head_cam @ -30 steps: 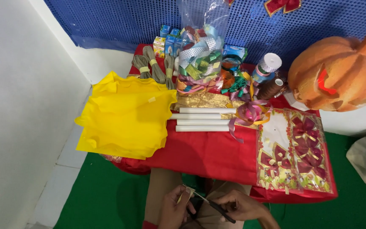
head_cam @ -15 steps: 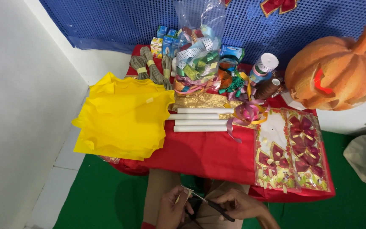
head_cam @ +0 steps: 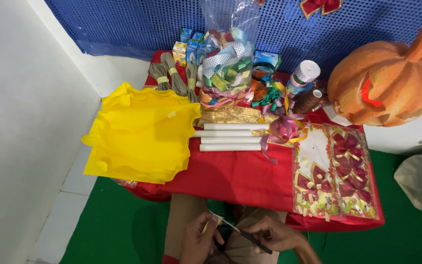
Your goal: The person sits on the floor and uses scissors to cut small pieces from a roll of yellow tape. The cut pieces are placed on the red tablecloth. The person continues cutting and arranging the tape pieces throughout the clip.
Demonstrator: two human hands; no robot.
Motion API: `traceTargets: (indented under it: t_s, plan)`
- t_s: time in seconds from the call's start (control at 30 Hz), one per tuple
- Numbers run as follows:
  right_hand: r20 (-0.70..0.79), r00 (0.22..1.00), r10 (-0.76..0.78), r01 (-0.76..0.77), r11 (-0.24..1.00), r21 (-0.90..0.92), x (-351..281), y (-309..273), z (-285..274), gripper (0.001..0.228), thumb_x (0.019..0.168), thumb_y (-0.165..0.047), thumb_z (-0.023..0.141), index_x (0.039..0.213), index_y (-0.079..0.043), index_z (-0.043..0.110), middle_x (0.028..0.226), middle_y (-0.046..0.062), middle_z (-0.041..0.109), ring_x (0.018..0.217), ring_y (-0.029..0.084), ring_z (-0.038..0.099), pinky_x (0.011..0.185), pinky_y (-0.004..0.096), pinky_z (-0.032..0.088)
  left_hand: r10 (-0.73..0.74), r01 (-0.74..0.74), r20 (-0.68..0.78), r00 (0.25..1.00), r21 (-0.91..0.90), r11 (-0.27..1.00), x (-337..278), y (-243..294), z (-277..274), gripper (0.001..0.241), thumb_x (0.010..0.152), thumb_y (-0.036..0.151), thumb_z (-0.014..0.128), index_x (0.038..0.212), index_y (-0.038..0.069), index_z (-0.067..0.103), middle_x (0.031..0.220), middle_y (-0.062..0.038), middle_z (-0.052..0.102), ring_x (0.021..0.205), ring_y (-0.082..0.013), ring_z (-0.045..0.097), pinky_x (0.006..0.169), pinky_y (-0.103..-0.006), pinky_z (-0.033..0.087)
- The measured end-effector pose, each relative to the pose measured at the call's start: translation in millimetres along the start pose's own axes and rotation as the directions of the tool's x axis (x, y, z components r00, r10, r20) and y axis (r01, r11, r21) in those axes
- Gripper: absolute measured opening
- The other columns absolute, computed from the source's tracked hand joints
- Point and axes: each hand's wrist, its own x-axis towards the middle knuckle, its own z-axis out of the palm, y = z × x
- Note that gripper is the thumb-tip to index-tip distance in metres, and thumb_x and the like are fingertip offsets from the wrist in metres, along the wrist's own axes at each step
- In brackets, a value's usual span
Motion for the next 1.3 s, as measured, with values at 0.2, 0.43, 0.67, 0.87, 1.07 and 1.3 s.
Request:
traceTargets:
  t_s: [0.2,0.43,0.67,0.87,1.07,1.3]
  plan:
    - [-0.015,1.0,-0.025,0.023,0.994,-0.105,-2.0,3.8,0.9,0.058,0.093,-0.045,0.076,0.135,-0.006,0.074,0.067,-0.01,0.048,0.058,0.001,0.037,0.049,0.021,0.028,0.05,-0.05,-0.018,0.999,-0.032,0.998,8.3,-11.6,-3.6,0.034,0.102,0.03,0.059,0.09,0.002,0.073,0.056,-0.016,0.071,0.036,-0.0146,0.042,0.037,-0.0269,0.031]
    - [-0.024,1.0,-0.001,0.0,0.999,-0.044,-0.6,-5.0,3.0,0.062,0.091,-0.05,0.076,0.136,-0.007,0.074,0.065,-0.01,0.046,0.058,0.002,0.034,0.048,0.02,0.025,0.069,-0.07,-0.032,0.997,-0.032,0.997,1.3,2.3,-3.2,0.032,0.101,0.026,0.061,0.087,0.0,0.075,0.053,-0.016,0.071,0.034,-0.0143,0.042,0.037,-0.0268,0.031]
    - [-0.04,0.999,0.019,-0.02,1.0,-0.019,-1.5,5.5,1.9,0.052,0.09,-0.038,0.082,0.131,-0.007,0.077,0.069,-0.01,0.059,0.061,0.001,0.042,0.051,0.02,0.032,0.061,-0.061,0.003,0.998,-0.061,0.996,6.1,-7.2,-2.6,0.033,0.103,0.026,0.058,0.089,0.0,0.072,0.055,-0.017,0.071,0.035,-0.0146,0.041,0.036,-0.0265,0.03]
    - [-0.005,1.0,0.016,-0.016,1.0,-0.017,-2.7,2.9,0.5,0.059,0.094,-0.038,0.078,0.142,-0.005,0.07,0.065,-0.007,0.056,0.059,0.0,0.041,0.05,0.021,0.032,0.083,-0.082,0.008,0.997,-0.036,0.996,6.7,-8.9,-2.8,0.033,0.103,0.028,0.059,0.088,0.002,0.073,0.056,-0.015,0.072,0.036,-0.0137,0.042,0.036,-0.0258,0.031]
    - [-0.018,1.0,-0.003,0.003,1.0,-0.03,-3.4,3.9,1.5,0.055,0.094,-0.039,0.078,0.138,-0.006,0.073,0.064,-0.008,0.052,0.057,0.0,0.04,0.048,0.02,0.032,0.074,-0.074,-0.008,0.997,-0.002,0.997,4.3,-4.9,-1.9,0.034,0.102,0.029,0.059,0.086,0.002,0.073,0.056,-0.015,0.074,0.036,-0.0139,0.044,0.037,-0.0261,0.033]
    - [-0.011,1.0,0.012,-0.012,1.0,0.009,-3.2,0.4,2.2,0.053,0.094,-0.033,0.08,0.139,-0.006,0.072,0.065,-0.005,0.063,0.056,0.0,0.045,0.049,0.019,0.035,0.125,-0.125,0.002,0.992,-0.011,0.992,6.1,-9.5,-1.5,0.031,0.101,0.026,0.06,0.085,0.003,0.073,0.055,-0.015,0.073,0.035,-0.0135,0.044,0.036,-0.0259,0.034]
